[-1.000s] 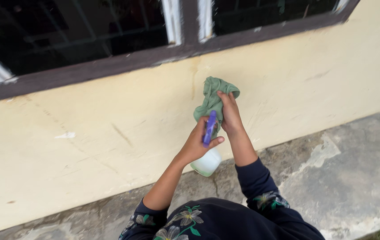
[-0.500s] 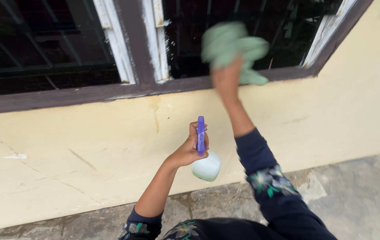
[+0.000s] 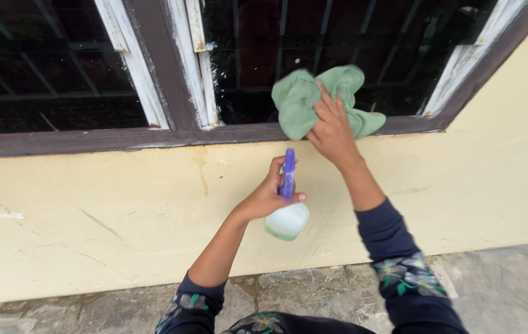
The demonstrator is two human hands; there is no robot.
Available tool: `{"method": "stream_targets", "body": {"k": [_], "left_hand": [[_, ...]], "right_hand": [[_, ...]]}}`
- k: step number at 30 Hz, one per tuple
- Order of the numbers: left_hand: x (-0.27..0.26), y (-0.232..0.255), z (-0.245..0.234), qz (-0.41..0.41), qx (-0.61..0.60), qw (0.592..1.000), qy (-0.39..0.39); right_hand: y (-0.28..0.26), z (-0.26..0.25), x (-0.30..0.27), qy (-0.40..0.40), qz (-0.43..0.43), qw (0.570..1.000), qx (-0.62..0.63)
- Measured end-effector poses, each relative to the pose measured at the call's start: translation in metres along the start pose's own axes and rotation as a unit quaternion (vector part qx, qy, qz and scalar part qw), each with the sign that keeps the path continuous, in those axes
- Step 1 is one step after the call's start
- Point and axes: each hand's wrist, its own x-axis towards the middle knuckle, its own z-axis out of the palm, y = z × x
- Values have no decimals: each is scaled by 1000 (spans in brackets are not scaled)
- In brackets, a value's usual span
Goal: The person cleans the glass of a window by spraying liquid from a bottle onto the surface and wiping it with a green cloth.
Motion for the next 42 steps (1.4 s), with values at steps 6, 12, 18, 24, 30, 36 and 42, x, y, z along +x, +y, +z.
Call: {"method": "stream_targets", "body": {"k": [6, 12, 18, 24, 30, 36, 42], "left_hand": [[3, 25, -27, 43, 123, 990, 49], [0, 33, -68, 156, 299, 940, 60], [3, 12, -92, 214, 279, 935, 51], [1, 6, -103, 205, 286, 936, 28], [0, 13, -105, 191, 347, 918, 18], [-3, 15, -101, 154, 320, 935, 17], [-1, 18, -102, 157, 337, 928, 25]], "right_hand": [[60, -31, 5, 254, 260, 929, -66], [-24, 21, 18, -17, -36, 999, -27], [-27, 18, 33, 146, 10, 985, -91], [-80, 31, 50, -102, -123, 987, 18], [-104, 45, 72, -69, -166, 984, 2], [-124, 46, 83, -40, -115, 992, -16], [-119, 54, 93, -43, -126, 990, -39]]}}
